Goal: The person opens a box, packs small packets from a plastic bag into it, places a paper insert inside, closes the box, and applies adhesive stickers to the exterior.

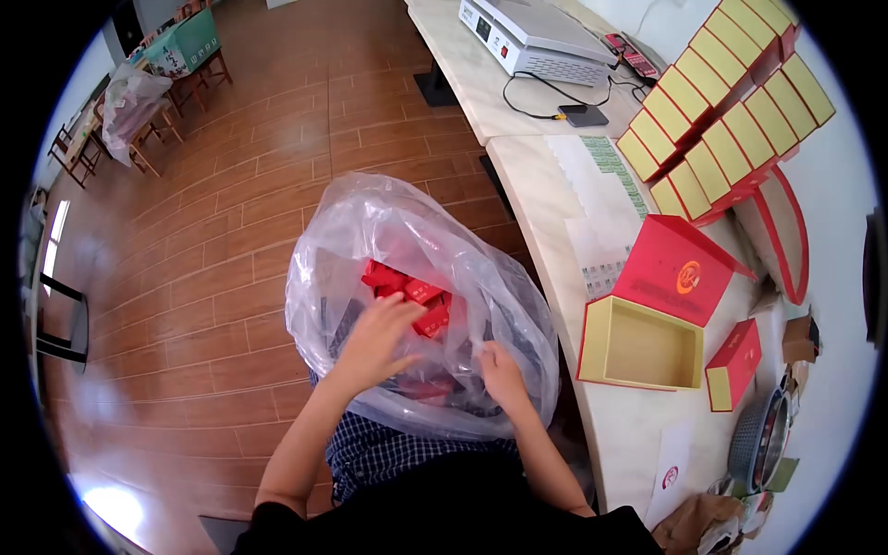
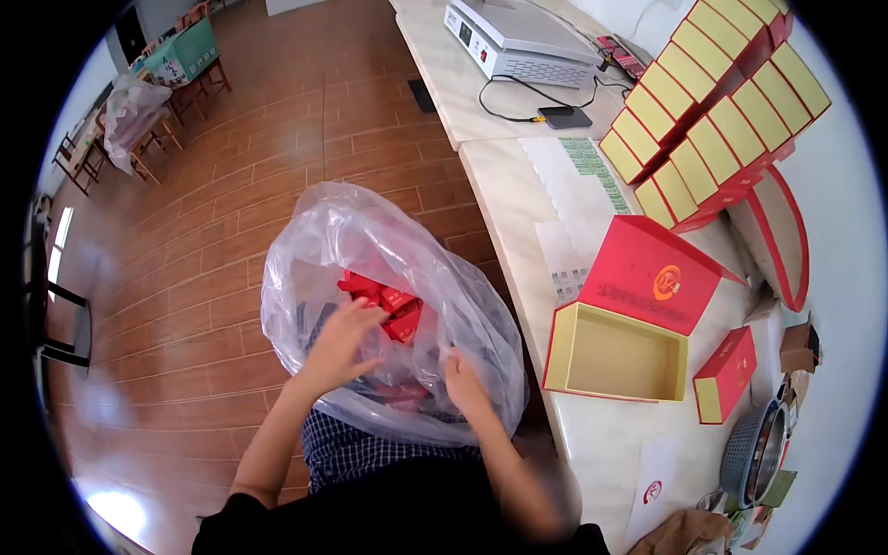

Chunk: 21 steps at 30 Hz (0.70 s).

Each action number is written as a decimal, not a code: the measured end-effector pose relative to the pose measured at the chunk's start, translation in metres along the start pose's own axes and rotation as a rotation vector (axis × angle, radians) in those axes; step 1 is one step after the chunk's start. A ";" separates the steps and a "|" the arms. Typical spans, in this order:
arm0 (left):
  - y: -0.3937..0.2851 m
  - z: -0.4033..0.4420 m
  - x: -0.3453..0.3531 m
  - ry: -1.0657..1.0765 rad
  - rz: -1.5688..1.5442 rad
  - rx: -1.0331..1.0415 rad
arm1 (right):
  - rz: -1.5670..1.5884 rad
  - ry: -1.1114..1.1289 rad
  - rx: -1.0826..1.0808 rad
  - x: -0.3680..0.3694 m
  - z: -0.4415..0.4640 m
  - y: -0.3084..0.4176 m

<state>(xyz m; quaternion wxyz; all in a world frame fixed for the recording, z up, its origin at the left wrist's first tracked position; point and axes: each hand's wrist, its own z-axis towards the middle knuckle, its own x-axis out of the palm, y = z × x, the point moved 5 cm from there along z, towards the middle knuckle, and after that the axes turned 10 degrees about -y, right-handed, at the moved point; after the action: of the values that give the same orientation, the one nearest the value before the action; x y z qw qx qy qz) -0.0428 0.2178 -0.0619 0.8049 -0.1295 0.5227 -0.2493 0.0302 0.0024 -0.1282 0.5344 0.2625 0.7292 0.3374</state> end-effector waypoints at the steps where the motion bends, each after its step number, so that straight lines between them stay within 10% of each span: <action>1: 0.014 -0.001 0.016 -0.008 -0.001 0.002 | 0.206 0.042 0.157 -0.002 0.000 -0.010; 4: 0.073 -0.010 0.060 0.132 0.370 -0.085 | 0.095 0.141 0.071 -0.016 -0.008 -0.040; 5: 0.089 -0.016 0.062 0.120 0.312 -0.106 | -0.001 0.031 -0.280 -0.037 -0.030 -0.004; 10: 0.137 -0.032 0.036 0.173 0.061 -0.277 | 0.268 0.237 -0.246 -0.032 -0.117 -0.059; 13: 0.139 0.000 0.021 0.193 -0.037 -0.319 | 0.543 0.552 0.189 -0.034 -0.151 -0.009; 19: 0.152 0.081 0.098 0.317 -0.035 -0.180 | 0.057 0.586 -0.497 -0.039 -0.141 0.069; 21: 0.161 0.073 0.113 0.229 -0.036 -0.145 | 0.110 0.519 -0.378 -0.050 -0.137 0.057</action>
<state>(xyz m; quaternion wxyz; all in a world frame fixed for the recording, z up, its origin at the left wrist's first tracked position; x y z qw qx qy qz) 0.1029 0.2890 -0.1943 0.7240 -0.1674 0.6253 -0.2385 -0.0850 -0.0277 -0.0266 0.3511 0.1029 0.7501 0.5510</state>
